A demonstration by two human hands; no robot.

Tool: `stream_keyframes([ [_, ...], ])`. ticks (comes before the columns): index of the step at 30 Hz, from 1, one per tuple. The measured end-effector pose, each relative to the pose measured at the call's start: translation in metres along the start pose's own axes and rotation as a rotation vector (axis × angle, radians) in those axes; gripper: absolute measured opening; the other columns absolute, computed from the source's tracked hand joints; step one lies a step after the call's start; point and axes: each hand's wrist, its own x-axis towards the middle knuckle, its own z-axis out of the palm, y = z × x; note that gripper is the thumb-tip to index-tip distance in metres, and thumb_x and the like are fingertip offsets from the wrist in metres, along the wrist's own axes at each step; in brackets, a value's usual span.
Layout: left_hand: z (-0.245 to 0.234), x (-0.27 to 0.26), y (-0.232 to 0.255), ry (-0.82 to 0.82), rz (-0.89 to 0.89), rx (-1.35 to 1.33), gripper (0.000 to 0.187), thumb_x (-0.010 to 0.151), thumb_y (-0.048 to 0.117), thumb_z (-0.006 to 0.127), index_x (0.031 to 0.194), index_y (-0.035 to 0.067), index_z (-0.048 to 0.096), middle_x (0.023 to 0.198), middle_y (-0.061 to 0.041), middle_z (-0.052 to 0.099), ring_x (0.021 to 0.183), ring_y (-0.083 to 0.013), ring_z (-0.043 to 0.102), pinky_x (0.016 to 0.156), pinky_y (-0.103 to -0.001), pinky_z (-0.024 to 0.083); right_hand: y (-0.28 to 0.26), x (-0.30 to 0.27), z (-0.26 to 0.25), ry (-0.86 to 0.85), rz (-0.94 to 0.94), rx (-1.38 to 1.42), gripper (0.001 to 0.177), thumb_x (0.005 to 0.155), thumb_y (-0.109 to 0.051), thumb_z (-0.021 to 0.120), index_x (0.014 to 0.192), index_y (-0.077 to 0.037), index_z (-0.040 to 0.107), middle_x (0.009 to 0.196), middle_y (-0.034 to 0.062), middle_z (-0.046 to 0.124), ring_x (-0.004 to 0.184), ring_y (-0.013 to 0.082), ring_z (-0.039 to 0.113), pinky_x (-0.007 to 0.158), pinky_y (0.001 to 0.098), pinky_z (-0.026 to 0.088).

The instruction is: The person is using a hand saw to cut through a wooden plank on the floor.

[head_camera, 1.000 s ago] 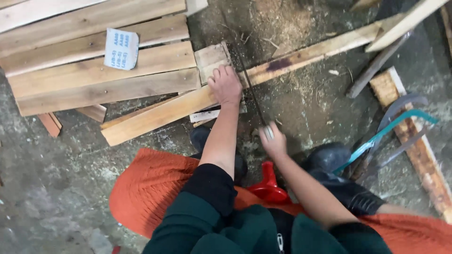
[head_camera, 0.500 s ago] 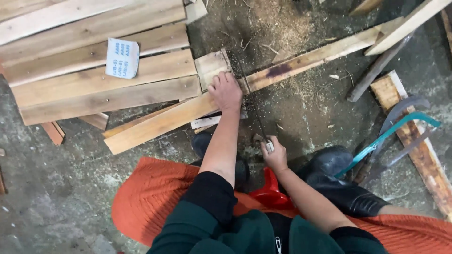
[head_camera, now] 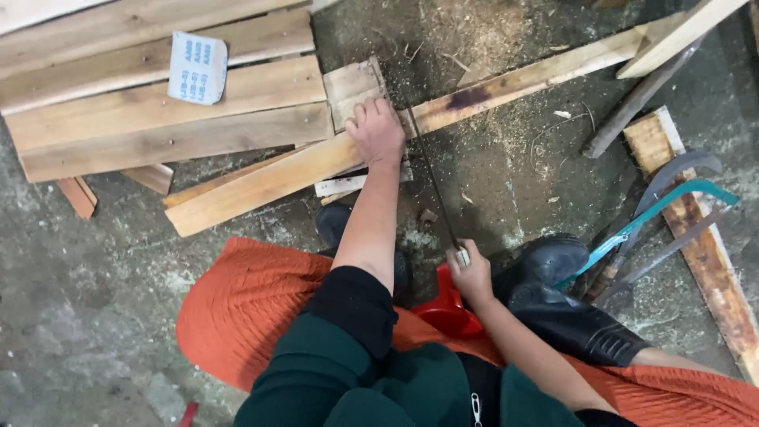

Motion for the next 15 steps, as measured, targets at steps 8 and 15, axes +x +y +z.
stream_keyframes([
  [8,-0.009,0.004,0.003,0.008,0.015,-0.005,0.016,0.091,0.026,0.055,0.079,0.016,0.051,0.078,-0.002,0.047,0.079,-0.0254,0.052,0.069,-0.042,0.037,-0.045,0.126,0.041,0.101,-0.198,-0.090,0.050,0.092,-0.056,0.068,0.126,-0.020,0.060,0.083,0.0228,0.072,0.090,0.0461,0.072,0.080,0.0563,0.055],
  [15,0.016,-0.008,-0.003,-0.038,-0.012,-0.010,0.015,0.083,0.027,0.061,0.078,0.016,0.053,0.077,-0.003,0.049,0.078,-0.0260,0.052,0.068,-0.043,0.039,0.021,0.020,0.018,0.035,-0.012,-0.044,0.036,0.088,-0.037,0.078,0.118,-0.018,0.069,0.078,0.0188,0.074,0.085,0.0429,0.074,0.072,0.0510,0.057],
])
